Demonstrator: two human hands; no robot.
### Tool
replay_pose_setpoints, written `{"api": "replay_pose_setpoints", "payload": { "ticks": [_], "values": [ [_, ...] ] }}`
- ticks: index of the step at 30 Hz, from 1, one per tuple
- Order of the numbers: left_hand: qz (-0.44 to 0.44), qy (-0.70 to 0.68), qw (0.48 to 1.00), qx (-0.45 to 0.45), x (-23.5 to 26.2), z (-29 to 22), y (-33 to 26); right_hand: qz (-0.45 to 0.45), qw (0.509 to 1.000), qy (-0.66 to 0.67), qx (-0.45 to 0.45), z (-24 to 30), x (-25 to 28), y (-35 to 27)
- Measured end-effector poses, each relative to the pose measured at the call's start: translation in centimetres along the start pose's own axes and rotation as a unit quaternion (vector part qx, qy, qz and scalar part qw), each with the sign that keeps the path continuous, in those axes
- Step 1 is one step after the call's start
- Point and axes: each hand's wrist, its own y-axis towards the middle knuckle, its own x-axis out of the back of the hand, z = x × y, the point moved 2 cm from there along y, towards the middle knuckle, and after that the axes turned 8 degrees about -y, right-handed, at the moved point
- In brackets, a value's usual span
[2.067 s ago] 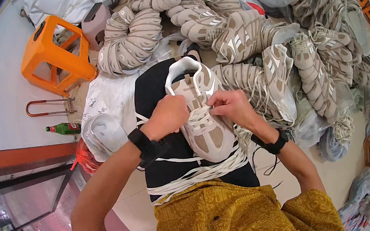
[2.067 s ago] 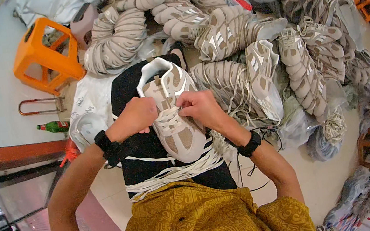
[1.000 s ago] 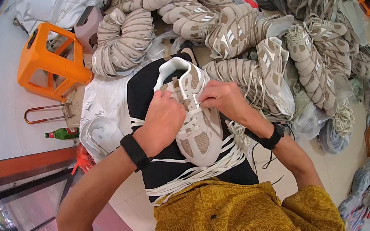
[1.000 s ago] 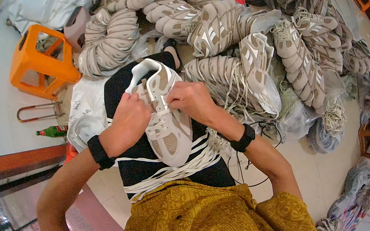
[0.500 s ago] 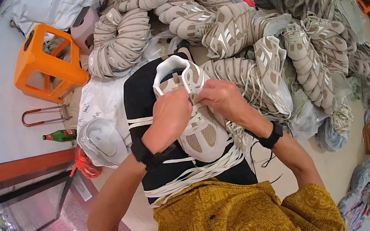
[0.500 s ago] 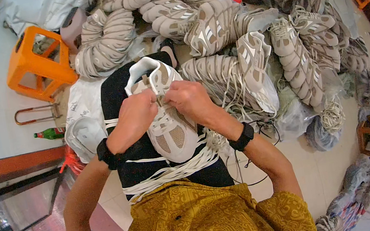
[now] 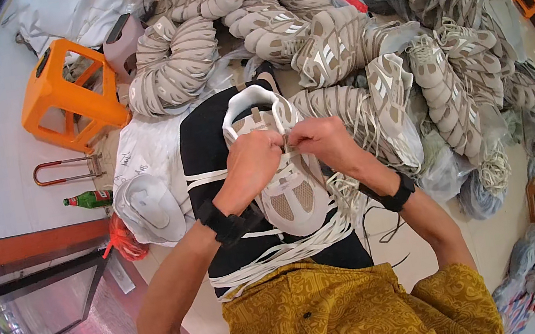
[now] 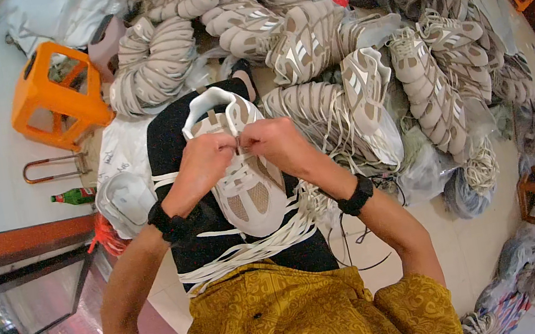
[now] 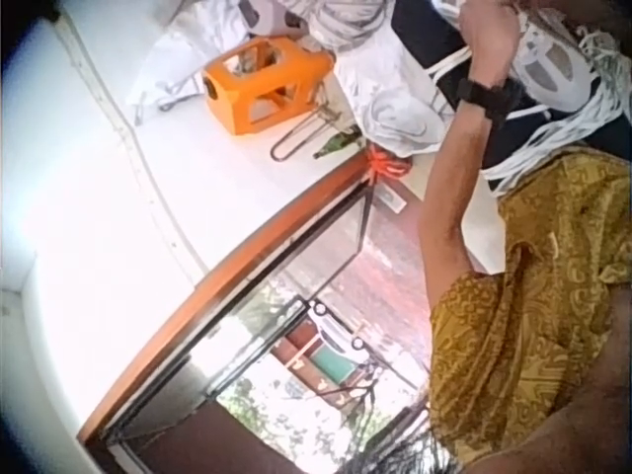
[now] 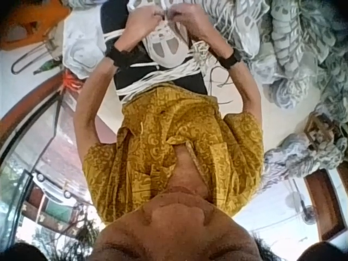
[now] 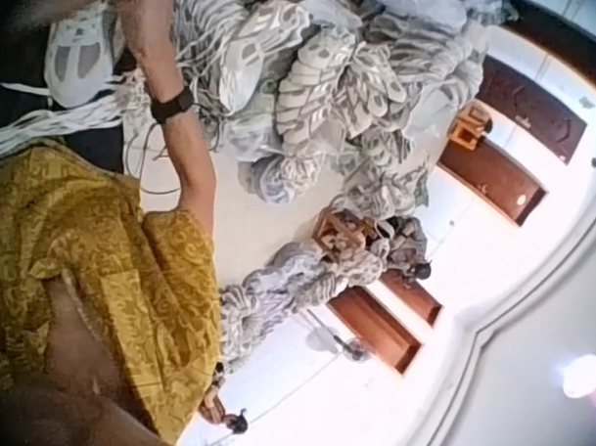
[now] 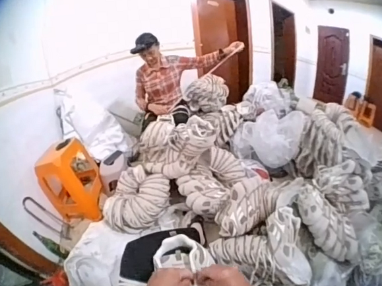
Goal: Lacing a white and beige sneaker while sitting on the floor among many other sneakers.
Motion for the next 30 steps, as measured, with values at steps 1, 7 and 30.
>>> {"api": "replay_pose_setpoints", "payload": {
  "ticks": [1, 7, 30],
  "values": [
    [0.021, 0.033, 0.999, 0.012, -0.1, 0.0, 0.3, 0.03, 0.998, 0.0, -0.051, -0.4, -0.2, 0.0],
    [0.039, 0.142, 0.988, -0.048, -0.4, -0.5, 1.2, 0.014, 0.999, -0.022, -0.024, -0.1, -0.1, 0.0],
    [0.105, -0.583, 0.805, 0.027, 6.9, -3.2, -5.4, -0.049, 0.983, -0.042, 0.171, 5.7, -0.8, 1.0]
  ]
}}
